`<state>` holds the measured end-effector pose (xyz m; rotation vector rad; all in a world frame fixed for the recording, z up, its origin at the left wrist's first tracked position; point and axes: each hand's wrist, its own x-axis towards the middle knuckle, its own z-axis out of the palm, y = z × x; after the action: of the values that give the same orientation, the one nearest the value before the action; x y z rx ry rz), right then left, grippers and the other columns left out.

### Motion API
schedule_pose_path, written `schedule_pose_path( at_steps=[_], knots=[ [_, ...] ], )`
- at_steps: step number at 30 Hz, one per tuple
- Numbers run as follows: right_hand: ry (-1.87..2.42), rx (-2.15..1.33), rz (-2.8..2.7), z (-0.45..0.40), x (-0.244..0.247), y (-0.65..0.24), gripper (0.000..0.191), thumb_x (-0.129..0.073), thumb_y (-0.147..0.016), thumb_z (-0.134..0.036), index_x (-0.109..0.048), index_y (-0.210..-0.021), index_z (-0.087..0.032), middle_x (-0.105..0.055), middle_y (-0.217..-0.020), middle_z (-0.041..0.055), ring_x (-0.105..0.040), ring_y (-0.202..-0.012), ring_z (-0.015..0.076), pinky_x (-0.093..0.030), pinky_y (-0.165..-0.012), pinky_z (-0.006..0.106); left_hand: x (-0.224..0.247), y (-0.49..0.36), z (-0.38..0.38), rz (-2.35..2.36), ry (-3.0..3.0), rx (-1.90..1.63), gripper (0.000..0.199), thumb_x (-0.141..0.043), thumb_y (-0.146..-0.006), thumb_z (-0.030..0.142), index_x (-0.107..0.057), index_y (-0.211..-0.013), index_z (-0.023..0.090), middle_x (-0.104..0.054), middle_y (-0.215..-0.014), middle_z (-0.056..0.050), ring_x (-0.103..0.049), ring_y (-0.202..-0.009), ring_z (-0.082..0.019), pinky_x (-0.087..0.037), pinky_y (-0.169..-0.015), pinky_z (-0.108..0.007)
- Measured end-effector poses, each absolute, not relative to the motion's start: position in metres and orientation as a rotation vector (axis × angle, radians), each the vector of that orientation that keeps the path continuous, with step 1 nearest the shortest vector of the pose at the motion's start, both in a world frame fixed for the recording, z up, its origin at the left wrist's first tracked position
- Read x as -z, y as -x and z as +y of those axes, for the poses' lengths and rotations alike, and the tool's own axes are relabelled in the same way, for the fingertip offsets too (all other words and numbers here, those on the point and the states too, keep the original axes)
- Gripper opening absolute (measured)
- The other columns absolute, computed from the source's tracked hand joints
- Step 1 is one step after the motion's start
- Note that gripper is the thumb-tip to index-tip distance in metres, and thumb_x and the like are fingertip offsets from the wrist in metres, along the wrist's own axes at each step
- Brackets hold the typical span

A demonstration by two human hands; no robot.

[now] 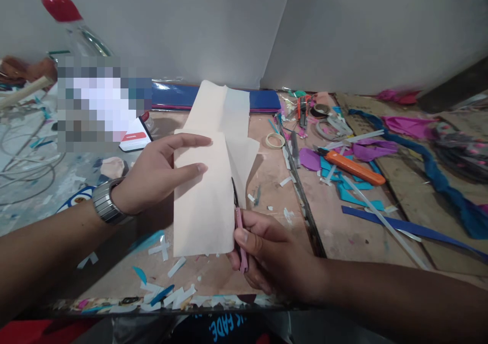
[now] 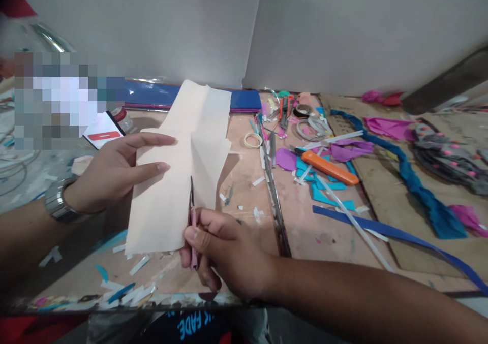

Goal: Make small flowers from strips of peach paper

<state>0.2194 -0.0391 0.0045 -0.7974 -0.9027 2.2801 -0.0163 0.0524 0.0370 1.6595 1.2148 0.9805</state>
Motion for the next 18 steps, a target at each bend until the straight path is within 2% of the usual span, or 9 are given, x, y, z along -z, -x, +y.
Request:
schedule_pose_path(
  at_steps=[7,14,18],
  knots=[
    [0.803,-2.266,-0.902,-0.039,-0.0029,-0.2208,0.038,-0.071,-0.096,-0.051,-0.055,-0.093,-0.017,-0.064,-0.077,-0.0041,-0.044,-0.034,0.0004,-0.032,-0.033,0.013,-0.0359,0.0151,0.0528,1.226,-1.592,-0.99,0.043,-0.084,-0.081,0.032,-0.076,-0.122,0.022,-0.072,-0.136,-0.009,-0.067,-0.12,-0.028,-0.058,-0.096,-0.039],
    [0.783,-2.308,-0.891,-0.0381,-0.0071,-0.2213,0.041,-0.075,-0.094,-0.053,-0.053,-0.092,-0.018,-0.064,-0.077,-0.0042,-0.044,-0.036,0.0002,-0.034,-0.035,0.013,-0.0351,0.0154,0.0533,1.195,-1.404,-0.978,0.045,-0.082,-0.084,0.026,-0.073,-0.128,0.022,-0.075,-0.123,-0.006,-0.068,-0.088,-0.017,-0.056,-0.076,-0.031],
    [0.792,-2.315,-0.894,-0.0385,-0.0061,-0.2214,0.04,-0.075,-0.094,-0.052,-0.054,-0.093,-0.018,-0.064,-0.078,-0.004,-0.045,-0.036,0.0004,-0.033,-0.035,0.013,-0.0355,0.0163,0.0523,1.198,-1.421,-0.988,0.044,-0.083,-0.083,0.026,-0.073,-0.126,0.021,-0.074,-0.124,-0.006,-0.069,-0.091,-0.019,-0.055,-0.074,-0.03]
  ],
)
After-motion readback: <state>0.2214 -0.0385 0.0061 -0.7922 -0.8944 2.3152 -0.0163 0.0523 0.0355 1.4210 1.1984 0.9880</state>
